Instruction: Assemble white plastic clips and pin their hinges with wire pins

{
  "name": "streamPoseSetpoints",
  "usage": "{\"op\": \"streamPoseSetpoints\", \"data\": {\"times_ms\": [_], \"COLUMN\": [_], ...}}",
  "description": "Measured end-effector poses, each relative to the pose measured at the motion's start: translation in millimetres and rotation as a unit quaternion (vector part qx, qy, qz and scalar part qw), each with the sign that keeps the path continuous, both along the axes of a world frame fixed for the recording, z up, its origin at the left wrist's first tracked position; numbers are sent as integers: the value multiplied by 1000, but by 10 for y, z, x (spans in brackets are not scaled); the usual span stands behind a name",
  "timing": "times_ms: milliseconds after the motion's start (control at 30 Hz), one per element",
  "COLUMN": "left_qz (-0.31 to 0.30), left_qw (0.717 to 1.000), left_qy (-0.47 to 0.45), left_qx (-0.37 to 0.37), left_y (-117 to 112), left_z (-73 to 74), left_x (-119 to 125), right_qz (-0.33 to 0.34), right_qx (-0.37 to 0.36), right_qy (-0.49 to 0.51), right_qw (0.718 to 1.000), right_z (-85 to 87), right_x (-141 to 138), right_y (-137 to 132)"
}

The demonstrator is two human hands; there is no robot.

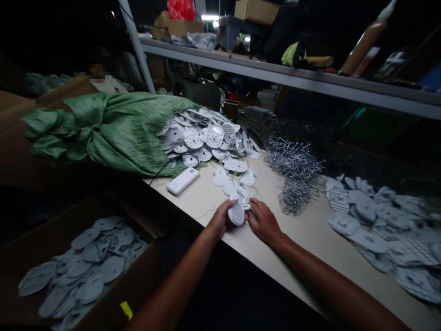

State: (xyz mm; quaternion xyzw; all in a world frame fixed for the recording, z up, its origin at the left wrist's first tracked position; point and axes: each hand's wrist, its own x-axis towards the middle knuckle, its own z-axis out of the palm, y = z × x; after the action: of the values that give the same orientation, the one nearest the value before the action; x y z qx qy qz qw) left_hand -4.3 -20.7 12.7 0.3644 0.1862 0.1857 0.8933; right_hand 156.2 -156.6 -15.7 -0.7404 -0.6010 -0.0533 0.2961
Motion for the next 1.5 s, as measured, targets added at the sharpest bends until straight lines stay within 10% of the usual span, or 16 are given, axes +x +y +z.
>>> {"op": "streamPoseSetpoints", "data": {"times_ms": [333, 933, 1500], "left_qz": [-85, -157, -104], "left_qw": [991, 983, 987], "left_qy": [-89, -94, -62], "left_qx": [58, 12, -101], "left_y": [93, 203, 221], "left_z": [-314, -347, -204], "left_x": [-26, -103, -117], "right_qz": [-4, -15, -24], "right_qx": [-60, -73, -41], "right_qy": [-40, -51, -75], "right_qw": [997, 996, 996], "right_z": [-13, -23, -54], "right_x": [1, 8, -11], "right_y": [29, 59, 77]}}
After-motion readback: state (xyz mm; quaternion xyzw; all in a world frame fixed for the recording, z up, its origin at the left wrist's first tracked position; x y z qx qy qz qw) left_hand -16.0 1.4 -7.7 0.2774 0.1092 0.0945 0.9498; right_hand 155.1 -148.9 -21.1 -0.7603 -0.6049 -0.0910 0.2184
